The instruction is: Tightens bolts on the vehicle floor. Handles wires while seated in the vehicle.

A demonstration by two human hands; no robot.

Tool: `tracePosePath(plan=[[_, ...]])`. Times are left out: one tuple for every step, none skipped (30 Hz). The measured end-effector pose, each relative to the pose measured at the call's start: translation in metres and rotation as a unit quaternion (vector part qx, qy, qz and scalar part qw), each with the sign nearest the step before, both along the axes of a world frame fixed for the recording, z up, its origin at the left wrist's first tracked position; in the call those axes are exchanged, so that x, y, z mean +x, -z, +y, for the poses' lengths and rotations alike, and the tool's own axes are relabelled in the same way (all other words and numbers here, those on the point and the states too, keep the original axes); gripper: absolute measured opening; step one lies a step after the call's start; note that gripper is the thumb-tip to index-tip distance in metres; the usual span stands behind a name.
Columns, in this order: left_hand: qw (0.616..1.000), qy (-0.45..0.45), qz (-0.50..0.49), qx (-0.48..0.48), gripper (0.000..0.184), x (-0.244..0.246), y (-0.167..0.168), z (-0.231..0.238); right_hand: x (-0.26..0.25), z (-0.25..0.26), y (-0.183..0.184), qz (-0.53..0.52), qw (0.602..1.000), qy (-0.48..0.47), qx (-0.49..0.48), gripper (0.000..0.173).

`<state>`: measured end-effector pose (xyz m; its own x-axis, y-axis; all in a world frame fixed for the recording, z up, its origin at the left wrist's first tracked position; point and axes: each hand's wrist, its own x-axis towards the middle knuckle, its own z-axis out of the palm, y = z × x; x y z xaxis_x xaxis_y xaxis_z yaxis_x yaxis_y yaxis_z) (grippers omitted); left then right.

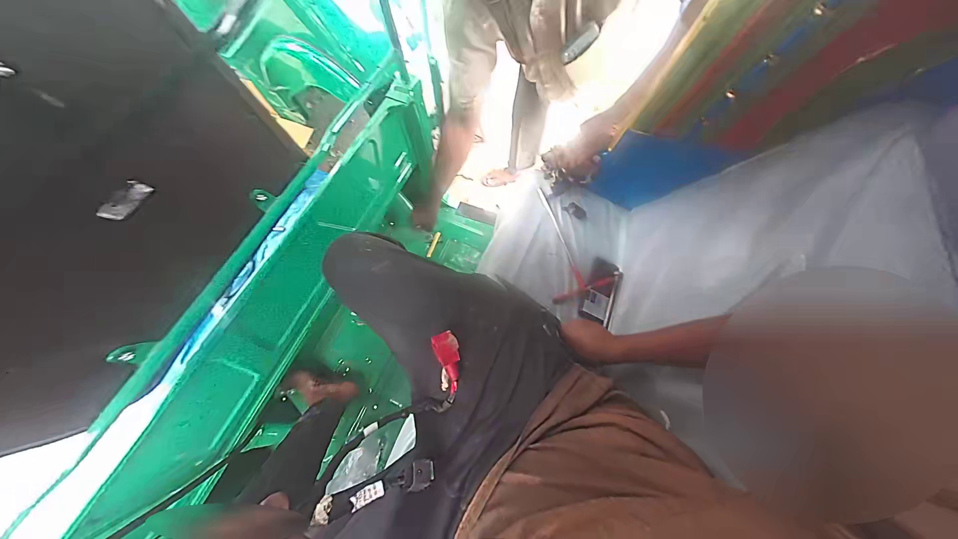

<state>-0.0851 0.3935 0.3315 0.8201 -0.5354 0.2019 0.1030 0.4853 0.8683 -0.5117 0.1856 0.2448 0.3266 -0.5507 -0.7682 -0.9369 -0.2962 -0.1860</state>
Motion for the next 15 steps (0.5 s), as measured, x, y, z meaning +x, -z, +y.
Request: tracePosePath(plan=[[1.000, -0.002, 0.002, -0.013, 0.021, 0.003, 0.004, 0.002, 0.005, 0.001, -0.009, 0.017, 1.000, 0.015, 0.001, 0.027], [1.000, -0.011, 0.000, -0.018, 0.022, 0.004, 0.004, 0.003, 0.013, 0.003, -0.023, 0.027, 0.999, 0.028, 0.015, 0.033], [1.000, -0.024, -0.003, -0.017, 0.022, 0.004, 0.004, 0.003, 0.018, 0.006, -0.031, 0.028, 0.999, 0.032, 0.020, 0.037], [0.999, -0.034, -0.004, -0.016, 0.022, 0.003, 0.004, 0.003, 0.019, 0.009, -0.036, 0.020, 0.999, 0.033, 0.015, 0.037], [0.999, -0.042, -0.004, -0.015, 0.020, 0.001, 0.005, 0.002, 0.018, 0.011, -0.036, 0.008, 0.999, 0.040, 0.007, 0.037], [0.999, -0.045, -0.005, -0.013, 0.017, 0.000, 0.004, 0.003, 0.019, 0.015, -0.040, -0.005, 0.998, 0.063, 0.007, 0.037], [0.999, -0.048, -0.008, -0.015, 0.015, 0.000, 0.004, 0.003, 0.020, 0.017, -0.041, -0.020, 0.994, 0.106, 0.009, 0.037], [0.998, -0.053, -0.015, -0.016, 0.013, 0.001, 0.003, 0.003, 0.014, 0.019, -0.029, -0.040, 0.988, 0.146, -0.008, 0.039], [0.998, -0.061, -0.024, -0.008, 0.013, 0.001, 0.001, 0.003, 0.005, 0.020, -0.009, -0.053, 0.982, 0.179, -0.034, 0.042], [0.997, -0.072, -0.032, 0.010, 0.012, -0.001, -0.002, 0.003, -0.002, 0.021, 0.005, -0.066, 0.976, 0.199, -0.056, 0.048], [0.996, -0.081, -0.032, 0.028, 0.011, -0.002, -0.003, 0.004, -0.006, 0.022, 0.011, -0.079, 0.974, 0.201, -0.072, 0.050], [0.996, -0.083, -0.023, 0.039, 0.010, -0.002, -0.004, 0.005, -0.006, 0.023, 0.014, -0.088, 0.974, 0.189, -0.090, 0.049], [0.995, -0.089, -0.008, 0.049, 0.010, -0.001, -0.004, 0.006, 0.001, 0.021, 0.004, -0.078, 0.978, 0.174, -0.088, 0.045], [0.994, -0.091, 0.010, 0.053, 0.011, -0.001, -0.004, 0.008, 0.012, 0.023, -0.008, -0.070, 0.981, 0.160, -0.088, 0.040], [0.994, -0.090, 0.027, 0.053, 0.012, 0.001, -0.004, 0.009, 0.020, 0.026, -0.019, -0.053, 0.985, 0.144, -0.083, 0.037]])
